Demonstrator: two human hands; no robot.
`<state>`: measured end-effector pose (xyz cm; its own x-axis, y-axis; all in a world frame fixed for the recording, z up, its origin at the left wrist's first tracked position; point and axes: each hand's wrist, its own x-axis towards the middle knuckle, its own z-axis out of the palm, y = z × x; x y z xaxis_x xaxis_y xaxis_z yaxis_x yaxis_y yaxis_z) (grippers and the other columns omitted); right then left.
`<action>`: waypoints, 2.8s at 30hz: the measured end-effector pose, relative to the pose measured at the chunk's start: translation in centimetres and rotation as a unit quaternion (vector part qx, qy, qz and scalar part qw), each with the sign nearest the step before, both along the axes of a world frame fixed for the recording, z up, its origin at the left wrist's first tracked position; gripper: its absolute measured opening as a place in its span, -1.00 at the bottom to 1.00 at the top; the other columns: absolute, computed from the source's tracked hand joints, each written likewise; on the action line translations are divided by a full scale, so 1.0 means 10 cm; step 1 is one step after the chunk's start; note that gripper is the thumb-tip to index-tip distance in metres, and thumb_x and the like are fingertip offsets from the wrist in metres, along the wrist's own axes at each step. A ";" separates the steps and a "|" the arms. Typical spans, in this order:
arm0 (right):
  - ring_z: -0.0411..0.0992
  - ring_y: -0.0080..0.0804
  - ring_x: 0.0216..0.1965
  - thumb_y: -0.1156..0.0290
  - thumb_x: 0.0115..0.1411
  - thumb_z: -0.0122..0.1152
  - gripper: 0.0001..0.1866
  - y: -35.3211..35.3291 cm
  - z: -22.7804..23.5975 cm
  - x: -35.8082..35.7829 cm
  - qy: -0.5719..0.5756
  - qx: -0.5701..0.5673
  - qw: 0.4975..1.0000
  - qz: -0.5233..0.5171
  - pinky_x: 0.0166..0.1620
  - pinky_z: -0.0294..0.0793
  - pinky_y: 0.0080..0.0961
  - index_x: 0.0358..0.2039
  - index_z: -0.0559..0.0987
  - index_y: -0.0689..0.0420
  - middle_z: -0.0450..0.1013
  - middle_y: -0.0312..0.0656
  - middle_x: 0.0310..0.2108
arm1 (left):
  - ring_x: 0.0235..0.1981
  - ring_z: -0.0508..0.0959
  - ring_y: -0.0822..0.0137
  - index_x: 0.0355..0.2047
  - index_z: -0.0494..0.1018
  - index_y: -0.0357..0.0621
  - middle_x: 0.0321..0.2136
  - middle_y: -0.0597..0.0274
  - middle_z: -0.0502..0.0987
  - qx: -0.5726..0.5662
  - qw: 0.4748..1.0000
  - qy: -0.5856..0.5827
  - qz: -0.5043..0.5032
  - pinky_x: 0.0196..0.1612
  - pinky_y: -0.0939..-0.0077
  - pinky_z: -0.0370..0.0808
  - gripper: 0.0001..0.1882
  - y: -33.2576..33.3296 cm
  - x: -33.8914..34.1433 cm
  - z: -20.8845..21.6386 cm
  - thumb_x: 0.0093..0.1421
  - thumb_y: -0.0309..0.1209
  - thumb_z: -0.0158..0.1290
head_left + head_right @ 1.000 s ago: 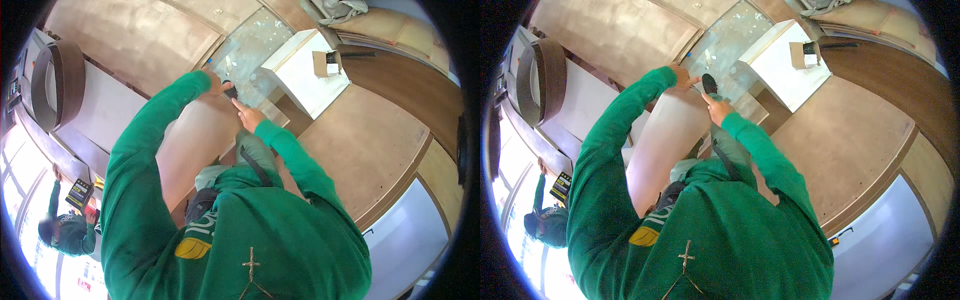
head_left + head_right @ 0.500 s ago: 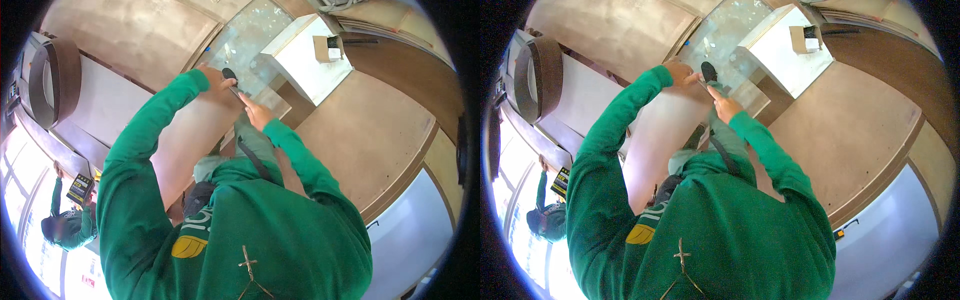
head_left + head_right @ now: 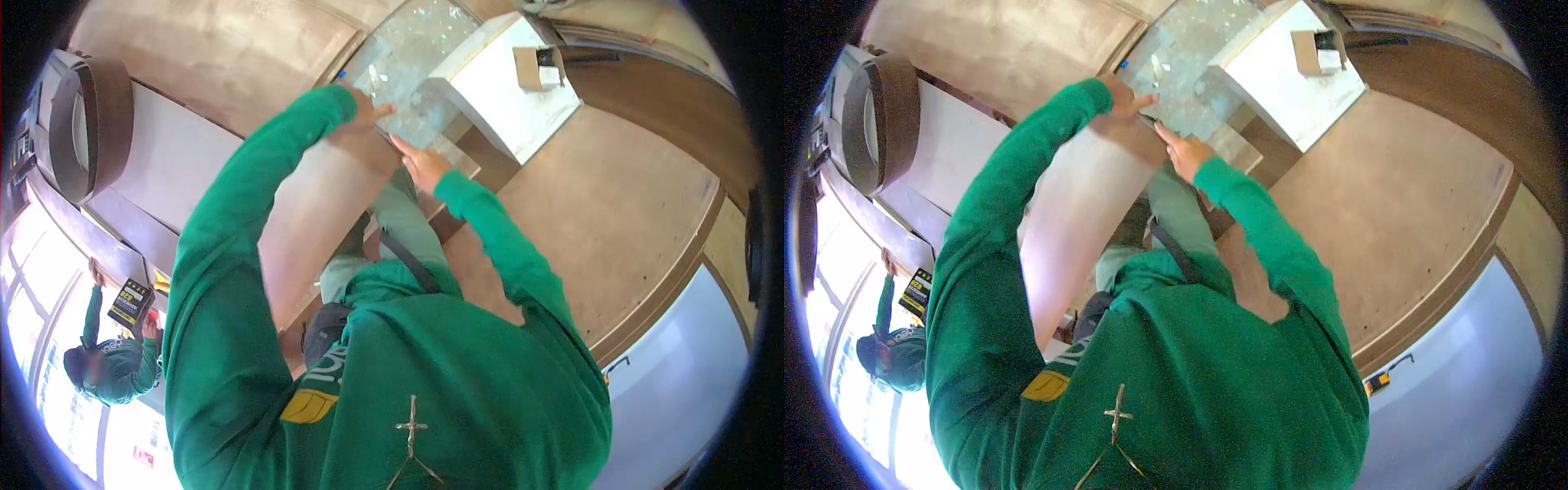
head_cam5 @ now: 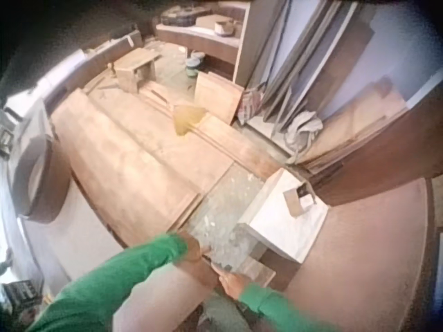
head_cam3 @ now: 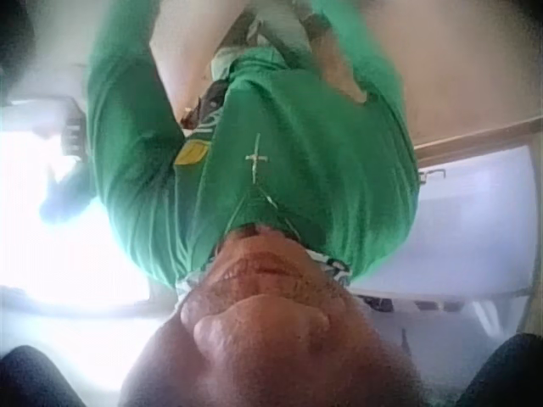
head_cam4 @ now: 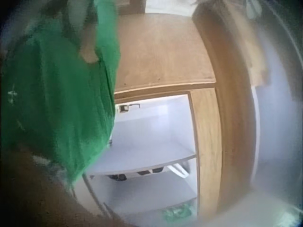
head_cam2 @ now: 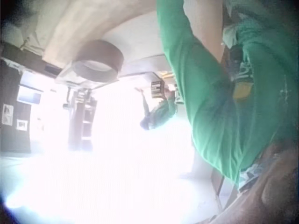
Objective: The person sands the edge of a large wooden board using a sanding block, then uses a knife to trim excess material from the edge before continues sanding the same edge.
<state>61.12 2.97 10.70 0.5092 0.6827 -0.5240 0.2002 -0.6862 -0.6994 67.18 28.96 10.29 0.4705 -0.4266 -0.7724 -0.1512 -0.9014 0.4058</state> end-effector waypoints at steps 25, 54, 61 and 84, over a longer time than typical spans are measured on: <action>0.48 0.28 -0.46 0.35 0.34 -0.01 -0.32 -0.21 0.00 0.03 0.029 -0.022 0.999 -0.028 -0.35 0.43 0.17 0.43 0.05 -0.29 0.50 0.22 -0.47 | 0.03 0.54 -0.05 -0.18 0.64 -0.15 -0.17 -0.09 0.63 -0.117 0.992 0.026 0.043 0.28 -0.05 0.21 -0.04 -0.15 -0.08 -0.13 0.35 0.32 -0.63; 0.49 0.28 -0.36 0.32 0.34 -0.03 -0.32 -0.42 0.00 0.15 0.021 -0.102 0.993 -0.059 -0.23 0.45 0.13 0.42 0.06 -0.40 0.53 0.21 -0.43 | 0.11 0.47 0.06 0.05 0.50 0.01 0.01 0.15 0.53 -0.116 0.965 -0.219 0.091 0.28 0.10 0.28 -0.64 -0.59 -0.86 0.04 0.26 -0.31 -0.04; 0.51 0.23 -0.35 0.33 0.33 -0.02 -0.31 -0.34 -0.50 -0.01 0.001 -0.107 0.994 0.012 -0.24 0.45 0.12 0.43 0.04 -0.32 0.54 0.19 -0.41 | 0.09 0.45 -0.02 0.07 0.47 0.02 0.03 0.09 0.50 -0.061 0.921 -0.249 0.293 0.24 0.09 0.33 -0.61 -0.13 -1.13 0.32 0.21 -0.39 0.01; 0.53 0.05 -0.30 0.37 0.29 -0.02 -0.33 0.58 -0.09 0.09 -0.076 -0.086 0.985 0.125 -0.18 0.50 -0.08 0.41 0.14 -0.03 0.56 0.10 -0.32 | 0.48 -0.14 0.05 0.44 -0.06 0.16 0.47 0.30 -0.13 0.127 0.845 -0.176 0.488 0.37 -0.18 0.10 0.07 -0.37 -2.89 0.04 0.01 -0.21 0.35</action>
<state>62.06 8.75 9.78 0.4186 0.7040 -0.5738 0.4713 -0.7084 -0.5254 38.31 25.26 10.70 0.7229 0.4564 -0.5188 0.6435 -0.7182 0.2648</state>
